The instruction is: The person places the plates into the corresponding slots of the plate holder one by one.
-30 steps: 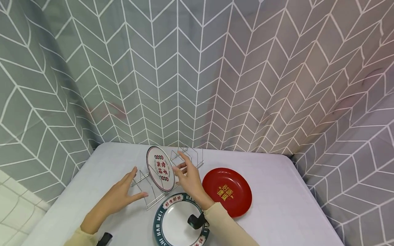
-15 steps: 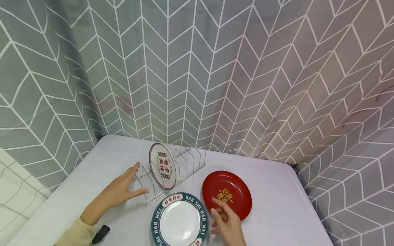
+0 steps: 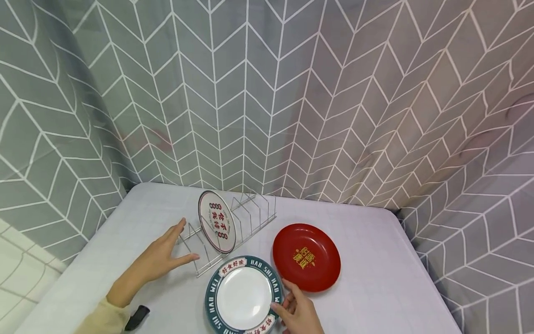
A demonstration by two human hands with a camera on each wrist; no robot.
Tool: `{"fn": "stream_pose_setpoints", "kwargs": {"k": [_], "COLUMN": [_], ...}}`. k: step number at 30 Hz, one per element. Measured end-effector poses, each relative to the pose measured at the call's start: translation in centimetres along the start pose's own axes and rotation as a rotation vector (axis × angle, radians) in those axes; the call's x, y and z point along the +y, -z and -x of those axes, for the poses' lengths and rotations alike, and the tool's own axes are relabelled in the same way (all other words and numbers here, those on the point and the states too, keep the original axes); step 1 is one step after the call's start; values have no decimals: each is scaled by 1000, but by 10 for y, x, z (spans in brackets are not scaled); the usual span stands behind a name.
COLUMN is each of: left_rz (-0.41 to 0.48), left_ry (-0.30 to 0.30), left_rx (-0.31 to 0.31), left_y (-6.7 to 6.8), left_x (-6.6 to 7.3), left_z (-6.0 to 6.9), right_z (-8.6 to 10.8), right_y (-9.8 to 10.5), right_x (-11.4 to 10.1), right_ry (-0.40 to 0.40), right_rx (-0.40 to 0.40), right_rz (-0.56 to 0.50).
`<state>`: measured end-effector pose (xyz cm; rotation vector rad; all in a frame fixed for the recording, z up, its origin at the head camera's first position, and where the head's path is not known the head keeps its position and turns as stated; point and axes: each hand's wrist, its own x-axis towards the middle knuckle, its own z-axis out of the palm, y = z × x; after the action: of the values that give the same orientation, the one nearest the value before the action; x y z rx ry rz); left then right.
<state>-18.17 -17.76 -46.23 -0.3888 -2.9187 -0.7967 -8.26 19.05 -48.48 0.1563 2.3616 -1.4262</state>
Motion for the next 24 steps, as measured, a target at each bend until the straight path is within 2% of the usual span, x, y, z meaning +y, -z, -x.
{"fn": "stream_pose_setpoints", "kwargs": {"k": [6, 19, 24], "left_rz": [0, -9, -8], "left_ry": [4, -15, -16], "left_rx": [-5, 1, 1], "left_y": [0, 1, 0], "left_x": [0, -1, -1], "left_z": [0, 0, 0], "right_z": [-6, -6, -5], "right_y": [-2, -4, 0], "right_x": [1, 0, 1], "right_ry": [-7, -12, 6], "right_rx": [-29, -6, -65], "right_rz": [22, -41, -78]}}
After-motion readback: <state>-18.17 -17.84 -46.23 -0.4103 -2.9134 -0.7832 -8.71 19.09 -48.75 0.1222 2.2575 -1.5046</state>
